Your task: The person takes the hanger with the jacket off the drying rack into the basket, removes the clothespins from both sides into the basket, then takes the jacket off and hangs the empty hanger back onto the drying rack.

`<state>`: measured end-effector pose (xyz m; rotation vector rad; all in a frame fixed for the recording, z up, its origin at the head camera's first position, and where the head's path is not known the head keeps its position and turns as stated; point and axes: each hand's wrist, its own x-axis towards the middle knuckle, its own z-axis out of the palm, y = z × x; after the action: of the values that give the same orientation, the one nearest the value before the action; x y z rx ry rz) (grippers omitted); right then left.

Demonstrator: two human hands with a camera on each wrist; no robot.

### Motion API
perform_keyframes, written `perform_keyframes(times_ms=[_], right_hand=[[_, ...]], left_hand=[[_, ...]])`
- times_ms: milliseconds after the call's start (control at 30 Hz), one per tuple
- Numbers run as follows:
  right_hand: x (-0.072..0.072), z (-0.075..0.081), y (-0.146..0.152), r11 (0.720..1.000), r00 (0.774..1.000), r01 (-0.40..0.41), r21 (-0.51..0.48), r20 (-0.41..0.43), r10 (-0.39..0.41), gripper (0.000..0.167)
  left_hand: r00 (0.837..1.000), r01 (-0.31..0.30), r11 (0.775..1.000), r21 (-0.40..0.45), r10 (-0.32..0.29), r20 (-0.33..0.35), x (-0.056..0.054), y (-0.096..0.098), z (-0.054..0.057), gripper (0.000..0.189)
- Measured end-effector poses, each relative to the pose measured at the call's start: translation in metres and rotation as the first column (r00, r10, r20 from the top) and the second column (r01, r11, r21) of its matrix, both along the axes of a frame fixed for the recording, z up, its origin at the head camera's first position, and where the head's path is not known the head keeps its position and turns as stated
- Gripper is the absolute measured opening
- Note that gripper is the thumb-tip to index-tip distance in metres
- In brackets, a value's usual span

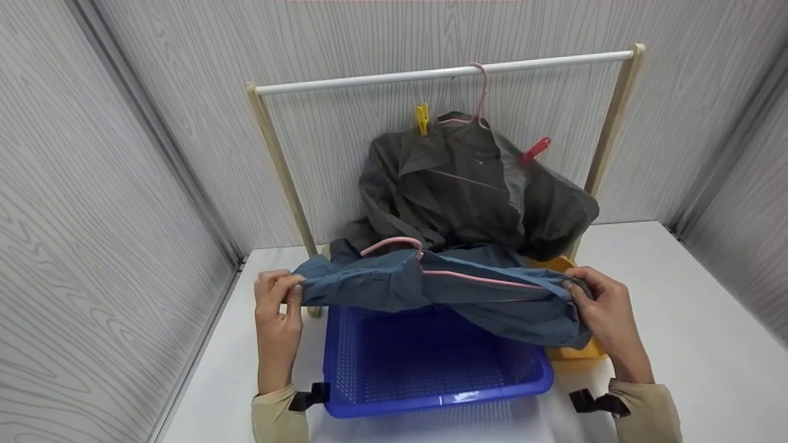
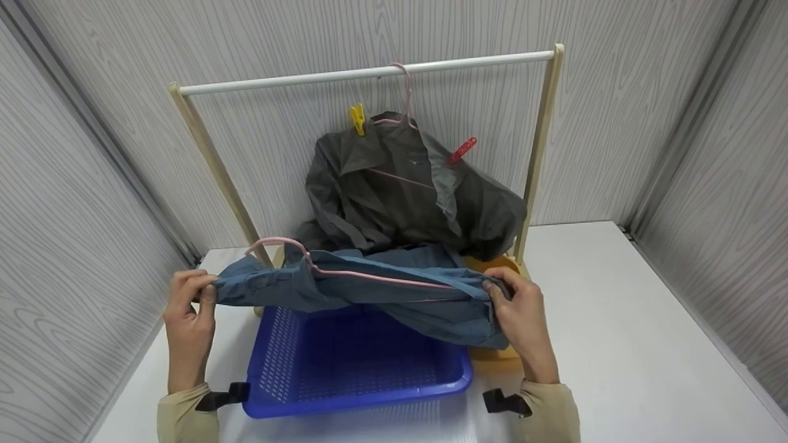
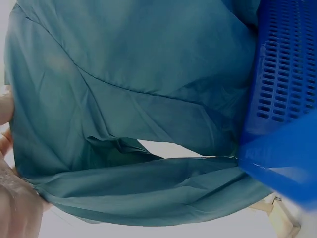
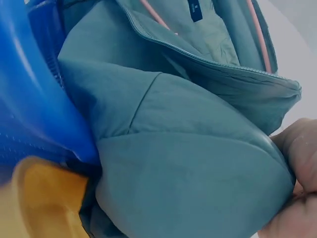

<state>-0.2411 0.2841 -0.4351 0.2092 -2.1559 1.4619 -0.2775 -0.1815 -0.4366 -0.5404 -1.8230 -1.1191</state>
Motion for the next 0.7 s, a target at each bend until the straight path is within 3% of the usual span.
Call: perform_keyframes(times_ms=[200,367,467,700], right_hand=[[-0.010,-0.016,0.002,0.972,0.988,-0.123,-0.201,0.070,0.139,0.018],[-0.013,-0.020,-0.004,0.899,0.962,-0.192,-0.394,0.107,0.252,0.020],[-0.013,-0.020,-0.010,0.860,0.945,-0.203,-0.469,0.137,0.298,0.018],[-0.014,-0.016,-0.021,0.809,0.929,-0.182,-0.559,0.171,0.327,0.009]], left_hand=[[0.999,0.000,1.000,0.000,0.000,0.044,0.012,0.002,0.014,0.018],[0.995,-0.008,1.000,0.021,0.006,0.098,0.014,-0.002,0.014,0.014],[0.993,-0.007,0.999,0.039,0.002,0.116,0.012,-0.004,0.011,0.013],[0.992,0.004,0.998,0.059,-0.012,0.128,0.011,-0.005,0.008,0.013]])
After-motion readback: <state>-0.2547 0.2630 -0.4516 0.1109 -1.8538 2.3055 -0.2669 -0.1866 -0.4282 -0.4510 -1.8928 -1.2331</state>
